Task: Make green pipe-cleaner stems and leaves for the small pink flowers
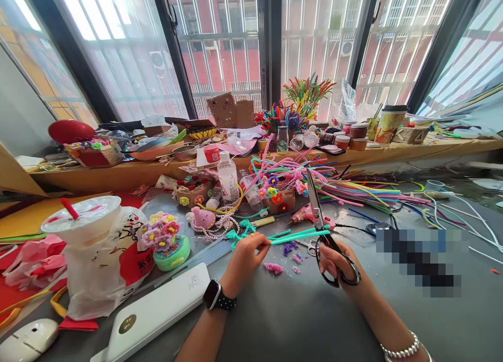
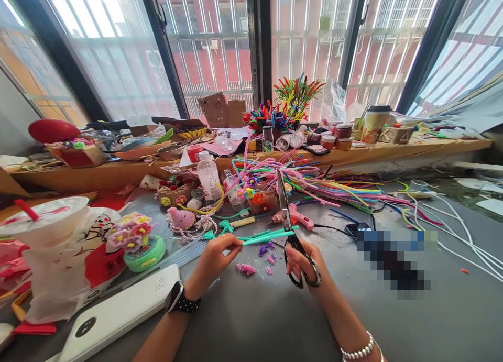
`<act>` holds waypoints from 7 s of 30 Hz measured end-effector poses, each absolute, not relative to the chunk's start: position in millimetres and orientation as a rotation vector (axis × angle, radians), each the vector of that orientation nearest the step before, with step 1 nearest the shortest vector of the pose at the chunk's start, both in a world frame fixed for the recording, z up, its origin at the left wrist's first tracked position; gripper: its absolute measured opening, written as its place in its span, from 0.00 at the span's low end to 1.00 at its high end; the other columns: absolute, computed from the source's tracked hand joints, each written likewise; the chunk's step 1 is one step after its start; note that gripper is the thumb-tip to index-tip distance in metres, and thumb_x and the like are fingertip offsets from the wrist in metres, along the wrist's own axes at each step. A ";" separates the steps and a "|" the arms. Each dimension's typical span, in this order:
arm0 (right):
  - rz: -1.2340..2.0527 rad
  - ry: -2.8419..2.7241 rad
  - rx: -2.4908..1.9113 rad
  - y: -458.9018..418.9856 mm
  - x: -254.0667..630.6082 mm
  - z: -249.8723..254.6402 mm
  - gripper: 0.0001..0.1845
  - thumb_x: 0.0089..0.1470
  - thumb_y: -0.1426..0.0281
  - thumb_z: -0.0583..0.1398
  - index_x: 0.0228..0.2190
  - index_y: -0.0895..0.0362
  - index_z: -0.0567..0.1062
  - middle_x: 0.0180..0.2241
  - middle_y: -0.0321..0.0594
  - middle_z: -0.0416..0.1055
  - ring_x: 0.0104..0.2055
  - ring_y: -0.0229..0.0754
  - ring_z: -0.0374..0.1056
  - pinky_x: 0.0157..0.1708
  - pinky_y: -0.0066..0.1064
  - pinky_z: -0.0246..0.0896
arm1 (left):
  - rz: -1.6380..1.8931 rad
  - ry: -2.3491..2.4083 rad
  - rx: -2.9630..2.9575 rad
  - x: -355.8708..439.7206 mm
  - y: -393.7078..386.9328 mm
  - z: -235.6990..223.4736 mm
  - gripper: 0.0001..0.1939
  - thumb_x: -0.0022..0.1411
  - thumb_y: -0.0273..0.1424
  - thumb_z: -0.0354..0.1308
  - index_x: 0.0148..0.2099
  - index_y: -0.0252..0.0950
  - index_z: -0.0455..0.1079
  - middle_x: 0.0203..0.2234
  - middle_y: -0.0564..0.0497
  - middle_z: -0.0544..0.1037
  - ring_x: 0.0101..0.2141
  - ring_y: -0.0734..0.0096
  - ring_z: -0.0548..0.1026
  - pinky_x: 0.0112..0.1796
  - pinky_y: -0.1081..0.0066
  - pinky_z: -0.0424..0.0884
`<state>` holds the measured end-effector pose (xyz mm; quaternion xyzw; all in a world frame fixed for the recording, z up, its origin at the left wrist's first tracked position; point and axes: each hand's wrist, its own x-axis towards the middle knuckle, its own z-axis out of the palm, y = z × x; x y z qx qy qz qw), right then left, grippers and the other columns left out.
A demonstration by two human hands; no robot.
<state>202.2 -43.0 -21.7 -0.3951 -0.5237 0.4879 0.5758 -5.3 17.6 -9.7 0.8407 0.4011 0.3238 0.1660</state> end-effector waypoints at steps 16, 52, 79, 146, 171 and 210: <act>0.255 -2.018 -1.822 -66.7 279.1 -31.0 0.11 0.43 0.62 0.55 0.17 0.54 0.64 0.14 0.34 0.62 0.18 0.37 0.57 0.18 0.28 0.47 | 1.175 1.722 2.213 -21.4 28.2 -7.5 0.07 0.52 0.28 0.48 0.29 0.36 0.67 0.23 0.51 0.74 0.26 0.70 0.71 0.27 0.74 0.64; 1.342 -0.791 -0.958 25.8 166.1 -20.5 0.15 0.32 0.63 0.65 0.24 0.60 0.73 0.20 0.34 0.69 0.20 0.30 0.64 0.24 0.23 0.63 | 1.067 1.274 1.640 -17.9 33.5 -11.9 0.10 0.49 0.33 0.53 0.31 0.33 0.71 0.24 0.50 0.77 0.25 0.69 0.75 0.29 0.71 0.70; 1.317 -0.650 -0.945 18.9 168.4 -21.1 0.13 0.34 0.62 0.64 0.21 0.60 0.72 0.16 0.32 0.64 0.17 0.30 0.58 0.17 0.21 0.57 | 0.581 1.640 3.185 -14.9 21.1 -8.8 0.09 0.56 0.21 0.46 0.35 0.34 0.67 0.27 0.47 0.73 0.28 0.67 0.69 0.28 0.71 0.61; 1.245 -0.912 -0.820 13.1 159.4 -22.3 0.11 0.41 0.65 0.61 0.29 0.57 0.70 0.28 0.36 0.73 0.29 0.37 0.69 0.34 0.30 0.64 | 1.100 1.197 1.536 -3.6 21.3 -6.6 0.10 0.48 0.35 0.55 0.29 0.32 0.69 0.20 0.51 0.73 0.23 0.72 0.72 0.27 0.73 0.69; 0.612 -1.449 -1.181 5.0 153.7 -21.4 0.11 0.49 0.65 0.54 0.36 0.56 0.66 0.20 0.34 0.67 0.21 0.38 0.61 0.22 0.27 0.53 | 1.263 1.062 1.453 -4.2 20.4 -5.1 0.13 0.47 0.34 0.57 0.37 0.34 0.67 0.24 0.52 0.72 0.28 0.71 0.72 0.32 0.71 0.69; 0.473 -1.753 -1.093 0.5 151.1 -21.1 0.11 0.49 0.70 0.53 0.33 0.52 0.73 0.28 0.40 0.69 0.29 0.41 0.64 0.30 0.31 0.57 | 1.252 1.147 1.403 -6.0 21.3 0.7 0.12 0.44 0.35 0.59 0.31 0.33 0.70 0.23 0.51 0.75 0.24 0.71 0.72 0.28 0.73 0.70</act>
